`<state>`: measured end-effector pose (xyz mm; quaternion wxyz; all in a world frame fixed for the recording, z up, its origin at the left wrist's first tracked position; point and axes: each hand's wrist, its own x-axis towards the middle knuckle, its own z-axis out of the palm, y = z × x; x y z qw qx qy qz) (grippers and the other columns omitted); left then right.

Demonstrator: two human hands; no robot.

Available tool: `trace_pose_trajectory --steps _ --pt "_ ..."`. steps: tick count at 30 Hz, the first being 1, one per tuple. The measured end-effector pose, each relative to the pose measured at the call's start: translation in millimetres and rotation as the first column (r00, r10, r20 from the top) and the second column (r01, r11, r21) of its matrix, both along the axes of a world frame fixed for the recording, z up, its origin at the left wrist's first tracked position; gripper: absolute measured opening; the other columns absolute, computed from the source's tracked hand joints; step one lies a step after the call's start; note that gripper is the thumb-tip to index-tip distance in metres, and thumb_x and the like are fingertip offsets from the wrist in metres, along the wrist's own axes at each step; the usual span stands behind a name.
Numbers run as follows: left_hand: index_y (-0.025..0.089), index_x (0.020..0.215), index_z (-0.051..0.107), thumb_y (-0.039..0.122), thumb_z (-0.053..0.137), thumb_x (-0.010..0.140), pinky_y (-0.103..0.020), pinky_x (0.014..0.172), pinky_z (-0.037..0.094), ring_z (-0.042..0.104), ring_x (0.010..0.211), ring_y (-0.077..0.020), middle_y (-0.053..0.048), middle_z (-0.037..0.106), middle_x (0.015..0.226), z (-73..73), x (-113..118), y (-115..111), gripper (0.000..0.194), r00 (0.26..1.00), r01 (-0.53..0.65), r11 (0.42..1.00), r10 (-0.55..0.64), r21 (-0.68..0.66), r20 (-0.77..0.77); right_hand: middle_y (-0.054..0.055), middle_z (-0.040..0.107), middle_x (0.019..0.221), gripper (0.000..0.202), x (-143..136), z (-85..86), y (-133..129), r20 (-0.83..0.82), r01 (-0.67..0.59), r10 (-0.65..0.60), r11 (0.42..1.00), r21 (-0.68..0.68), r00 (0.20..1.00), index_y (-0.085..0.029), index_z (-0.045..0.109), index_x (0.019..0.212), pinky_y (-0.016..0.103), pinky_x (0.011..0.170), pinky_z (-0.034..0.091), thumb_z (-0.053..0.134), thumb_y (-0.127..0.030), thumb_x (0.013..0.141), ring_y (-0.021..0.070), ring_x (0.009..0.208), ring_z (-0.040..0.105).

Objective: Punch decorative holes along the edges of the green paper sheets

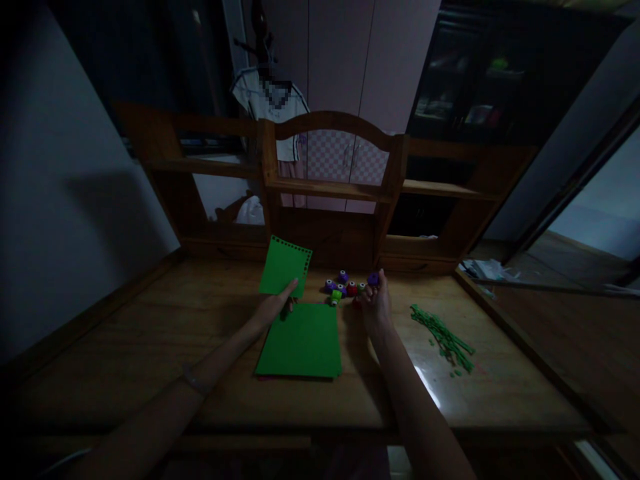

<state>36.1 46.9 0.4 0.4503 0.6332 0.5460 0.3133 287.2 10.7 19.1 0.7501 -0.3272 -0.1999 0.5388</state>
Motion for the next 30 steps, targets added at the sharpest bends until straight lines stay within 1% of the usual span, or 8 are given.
trace_pose_trajectory --steps 2,6,10,13,19,25,28,30 --pt "0.019 0.043 0.05 0.078 0.027 0.074 -0.029 0.066 0.039 0.057 0.062 -0.0182 -0.006 0.063 0.06 -1.3 -0.1 0.8 0.07 1.0 -0.003 1.0 0.003 0.002 -0.011 -0.012 0.028 0.037 0.05 -0.2 1.4 -2.0 -0.008 0.013 -0.013 1.0 -0.014 1.0 -0.021 0.027 0.058 0.015 0.027 0.023 0.059 -0.056 0.076 0.003 0.028 0.025" --pt "0.019 0.042 0.049 0.078 0.026 0.073 -0.029 0.066 0.039 0.056 0.061 -0.0182 -0.006 0.062 0.059 -1.1 0.1 0.6 0.07 1.0 -0.007 1.0 0.007 0.0 -0.027 -0.012 0.028 0.036 0.049 -5.7 -0.3 -1.7 0.011 -0.028 0.028 1.0 0.001 1.0 -0.021 0.029 0.058 0.015 0.026 0.02 0.059 -0.055 0.076 0.0028 0.028 0.023" --pt "0.02 0.042 0.048 0.077 0.028 0.074 -0.029 0.065 0.039 0.056 0.06 -0.0182 -0.006 0.063 0.06 2.4 0.2 -1.7 0.069 1.0 -0.012 1.0 0.012 0.004 -0.024 -0.012 0.026 0.035 0.052 -6.7 -4.3 1.8 0.01 -0.058 0.058 0.998 -0.011 0.998 -0.022 0.025 0.057 0.017 0.026 0.018 0.06 -0.056 0.075 0.0029 0.027 0.019" --pt "0.02 0.042 0.049 0.078 0.028 0.073 -0.029 0.064 0.039 0.056 0.061 -0.0188 -0.006 0.063 0.059 4.2 0.3 -2.5 0.069 1.0 0.006 1.0 -0.007 -0.022 -0.027 -0.012 0.026 0.035 0.052 -5.8 -5.0 2.3 0.02 -0.08 0.08 0.997 -0.011 0.997 -0.022 0.024 0.056 0.016 0.027 0.02 0.06 -0.054 0.075 0.003 0.027 0.02" --pt "0.02 0.041 0.049 0.08 0.026 0.071 -0.029 0.063 0.039 0.057 0.062 -0.0189 -0.007 0.064 0.06 3.1 0.6 -1.2 0.071 1.0 0.01 1.0 -0.01 -0.002 -0.025 -0.011 0.03 0.037 0.049 -6.8 -3.9 0.0 0.066 -0.131 0.133 0.991 -0.028 0.989 -0.022 0.026 0.057 0.017 0.027 0.021 0.063 -0.049 0.074 0.0036 0.029 0.025" --pt "0.02 0.041 0.049 0.079 0.029 0.071 -0.029 0.065 0.04 0.058 0.061 -0.0188 -0.007 0.065 0.062 1.3 0.8 -0.9 0.069 1.0 0.002 1.0 -0.002 -0.001 -0.02 -0.01 0.032 0.038 0.042 -8.2 -5.1 0.8 0.051 -0.125 0.127 0.991 -0.052 0.991 -0.021 0.034 0.059 0.016 0.027 0.022 0.065 -0.046 0.074 0.0035 0.029 0.026" --pt "0.02 0.044 0.052 0.078 0.03 0.071 -0.029 0.066 0.042 0.059 0.062 -0.0197 -0.007 0.065 0.062 -1.1 1.4 0.9 0.068 1.0 -0.024 1.0 0.024 0.013 -0.017 -0.01 0.033 0.038 0.043 -8.7 -6.0 1.6 0.094 -0.11 0.115 0.992 -0.06 0.989 -0.021 0.035 0.06 0.016 0.027 0.021 0.064 -0.049 0.074 0.0037 0.029 0.025" --pt "0.019 0.05 0.056 0.078 0.03 0.072 -0.03 0.068 0.043 0.061 0.065 -0.0208 -0.007 0.066 0.063 -1.3 1.4 2.2 0.068 0.998 -0.047 0.999 0.047 -0.002 -0.039 -0.01 0.031 0.037 0.045 -8.8 -6.6 2.2 0.123 -0.112 0.12 0.991 -0.068 0.985 -0.021 0.033 0.059 0.017 0.027 0.021 0.064 -0.051 0.073 0.0038 0.028 0.025"
